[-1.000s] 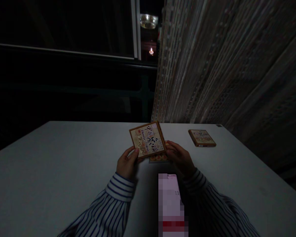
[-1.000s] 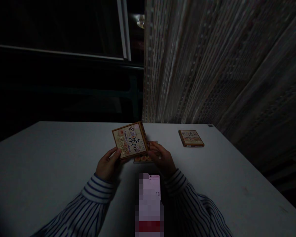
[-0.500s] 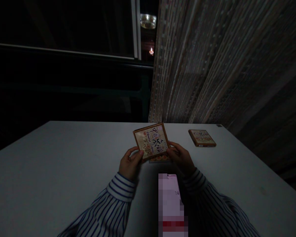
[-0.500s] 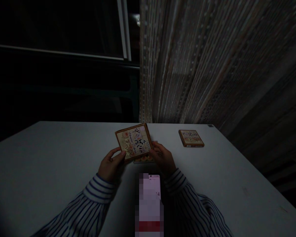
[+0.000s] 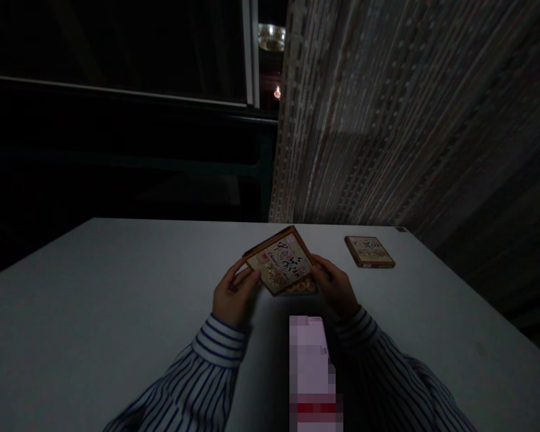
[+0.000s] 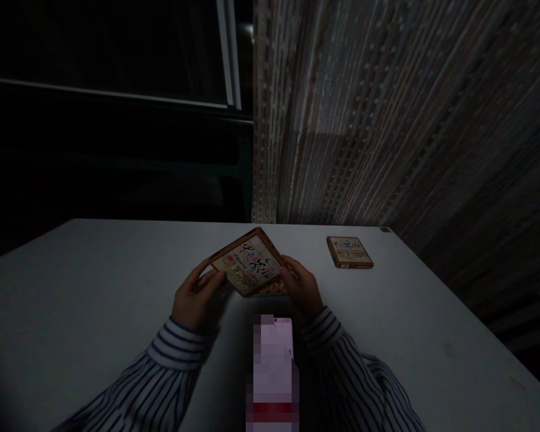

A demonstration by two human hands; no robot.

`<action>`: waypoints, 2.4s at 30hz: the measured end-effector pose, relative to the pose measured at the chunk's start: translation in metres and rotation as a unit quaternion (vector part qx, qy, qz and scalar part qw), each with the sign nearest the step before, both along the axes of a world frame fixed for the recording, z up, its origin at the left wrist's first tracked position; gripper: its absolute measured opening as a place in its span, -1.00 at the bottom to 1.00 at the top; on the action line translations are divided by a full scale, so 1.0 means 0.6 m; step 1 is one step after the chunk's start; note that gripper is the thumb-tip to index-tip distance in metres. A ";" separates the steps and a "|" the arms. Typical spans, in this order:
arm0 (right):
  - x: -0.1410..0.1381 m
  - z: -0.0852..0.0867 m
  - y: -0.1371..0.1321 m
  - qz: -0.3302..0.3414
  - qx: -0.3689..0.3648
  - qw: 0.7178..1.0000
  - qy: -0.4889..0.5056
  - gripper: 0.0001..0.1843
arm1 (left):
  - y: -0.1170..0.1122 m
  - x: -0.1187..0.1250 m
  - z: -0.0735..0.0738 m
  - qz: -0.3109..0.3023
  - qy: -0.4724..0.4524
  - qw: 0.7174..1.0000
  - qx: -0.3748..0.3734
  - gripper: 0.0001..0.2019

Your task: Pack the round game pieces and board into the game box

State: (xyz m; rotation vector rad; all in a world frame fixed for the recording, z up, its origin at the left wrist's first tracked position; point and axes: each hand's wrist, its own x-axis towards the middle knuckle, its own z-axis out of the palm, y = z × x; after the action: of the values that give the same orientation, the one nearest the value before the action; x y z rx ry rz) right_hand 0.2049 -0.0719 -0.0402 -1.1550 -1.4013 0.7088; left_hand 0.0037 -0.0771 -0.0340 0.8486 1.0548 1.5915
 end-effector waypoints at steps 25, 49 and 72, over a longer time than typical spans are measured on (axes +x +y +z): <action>0.003 0.005 -0.003 0.005 0.002 0.999 0.045 -0.58 | 0.005 -0.009 -0.005 0.049 0.051 0.997 0.034 -0.55; -0.010 0.002 -0.009 0.107 -0.082 0.982 0.134 -0.37 | -0.002 0.013 -0.008 0.002 -0.066 0.997 -0.038 -0.55; 0.005 -0.011 0.000 0.085 -0.039 0.993 0.072 -0.32 | -0.001 0.017 -0.014 -0.010 0.040 0.999 -0.021 -0.49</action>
State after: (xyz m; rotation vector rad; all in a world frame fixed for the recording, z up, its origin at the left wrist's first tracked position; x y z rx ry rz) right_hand 0.2077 -0.0717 -0.0467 -1.0303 -1.3696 0.9570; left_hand 0.0139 -0.0778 -0.0424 0.8984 1.1295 1.5239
